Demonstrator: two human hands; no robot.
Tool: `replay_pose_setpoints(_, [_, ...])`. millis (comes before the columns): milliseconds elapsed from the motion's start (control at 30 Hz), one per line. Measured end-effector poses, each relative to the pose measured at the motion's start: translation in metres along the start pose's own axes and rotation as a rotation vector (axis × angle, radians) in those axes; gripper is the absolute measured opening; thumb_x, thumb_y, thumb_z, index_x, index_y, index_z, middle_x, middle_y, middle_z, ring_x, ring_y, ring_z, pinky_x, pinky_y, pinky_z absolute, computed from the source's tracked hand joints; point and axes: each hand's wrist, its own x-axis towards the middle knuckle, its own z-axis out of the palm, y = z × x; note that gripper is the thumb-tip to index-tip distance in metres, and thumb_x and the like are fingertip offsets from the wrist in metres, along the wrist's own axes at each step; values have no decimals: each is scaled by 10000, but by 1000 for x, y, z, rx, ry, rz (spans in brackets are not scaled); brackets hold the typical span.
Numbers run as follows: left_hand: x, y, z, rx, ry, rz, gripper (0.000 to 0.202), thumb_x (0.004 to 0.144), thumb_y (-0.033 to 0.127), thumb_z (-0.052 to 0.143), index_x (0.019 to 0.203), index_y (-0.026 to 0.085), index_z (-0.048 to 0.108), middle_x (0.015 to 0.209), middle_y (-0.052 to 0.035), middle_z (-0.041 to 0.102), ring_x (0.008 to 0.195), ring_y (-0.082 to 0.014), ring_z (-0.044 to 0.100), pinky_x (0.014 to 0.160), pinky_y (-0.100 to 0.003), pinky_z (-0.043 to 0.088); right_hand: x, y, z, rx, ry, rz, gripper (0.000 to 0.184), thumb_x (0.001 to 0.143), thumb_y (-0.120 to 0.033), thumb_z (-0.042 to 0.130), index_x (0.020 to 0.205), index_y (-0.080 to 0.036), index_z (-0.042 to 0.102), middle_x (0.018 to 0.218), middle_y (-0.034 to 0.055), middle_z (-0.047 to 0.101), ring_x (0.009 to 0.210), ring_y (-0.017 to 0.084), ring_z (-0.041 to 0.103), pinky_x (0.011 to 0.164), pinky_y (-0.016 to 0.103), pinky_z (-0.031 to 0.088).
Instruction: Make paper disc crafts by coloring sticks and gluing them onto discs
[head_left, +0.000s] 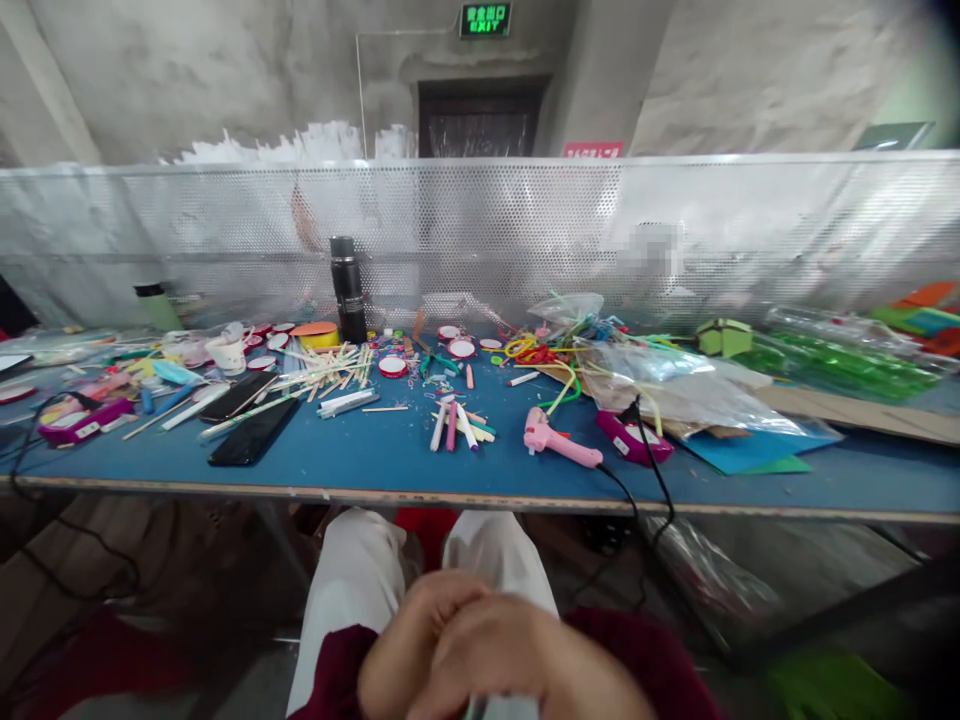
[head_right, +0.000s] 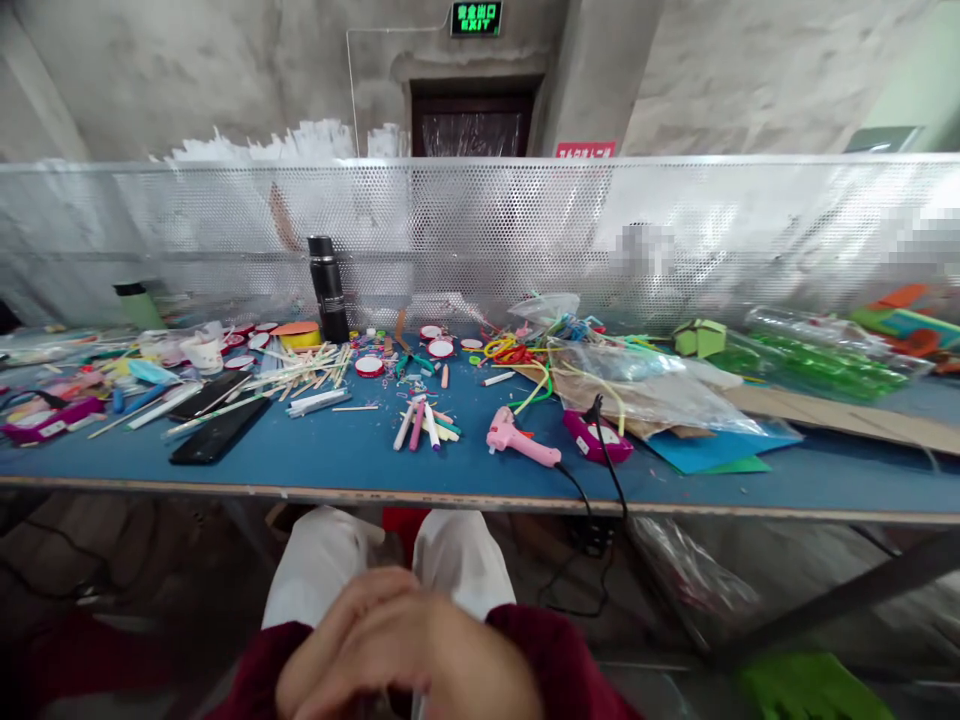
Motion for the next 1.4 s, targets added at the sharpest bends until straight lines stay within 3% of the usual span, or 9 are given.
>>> replay_pose_setpoints(67, [-9,-11,10,-130,-131,-149,339,712,580,850,756,247,802,722,-68,714,634,-206,670,598,-333,521,-10,3,-16,52,278,30,164,939,-425,666,1066,-386,762,847,25,779,789,228,757,740,361,634])
replay_pose_setpoints(167, [-18,-32,13,-198,-3,-170,426,533,410,997,814,178,777,696,-33,696,651,-139,629,661,-267,481,-24,17,-21,-63,559,49,150,909,-401,719,1047,-358,756,827,55,750,732,234,722,675,367,627])
replay_pose_setpoints(333, [-17,-48,6,-418,283,-229,536,497,416,1000,913,169,769,670,5,654,626,-116,595,665,-251,473,-40,52,34,-155,475,14,295,843,-498,779,1097,-356,731,996,71,752,883,263,746,755,379,656])
replay_pose_setpoints(433, [-18,-49,8,-481,329,-283,563,553,473,967,989,165,788,721,-29,692,670,-151,635,702,-285,505,-44,68,62,-244,471,1,263,897,-372,715,1156,-332,700,1047,73,747,906,246,747,752,352,651])
replay_pose_setpoints(700, [-23,-55,14,-418,305,-319,709,616,572,913,1181,165,777,751,-29,706,642,-118,565,671,-264,478,-50,81,64,-528,449,25,211,944,-183,572,1084,-285,691,936,62,762,794,237,710,668,374,571])
replay_pose_setpoints(833, [-29,-59,14,-236,247,-302,571,777,484,806,1263,189,750,1027,-98,774,916,-211,678,912,-357,525,-49,82,73,-679,420,10,187,916,-124,496,865,-250,624,787,39,711,682,224,655,654,394,512])
replay_pose_setpoints(967, [-36,-66,17,-136,26,-269,481,872,333,675,1334,205,705,1231,-118,749,1087,-254,696,1035,-405,503,-50,83,80,-718,492,55,178,887,-126,476,768,-253,516,699,28,629,642,219,616,681,405,508])
replay_pose_setpoints(1133, [-41,-69,11,120,-191,-295,514,846,230,629,1357,189,675,1119,-89,797,1044,-240,729,1005,-364,522,-57,73,54,-748,636,14,209,918,-103,461,786,-259,502,666,2,582,632,207,591,729,410,509])
replay_pose_setpoints(1400, [-58,-75,-25,367,-155,-365,452,883,323,614,1319,227,689,1201,-64,780,1146,-234,705,1051,-318,505,-99,64,-22,-981,781,1,164,914,-140,629,808,-226,537,743,6,646,687,183,592,785,397,454])
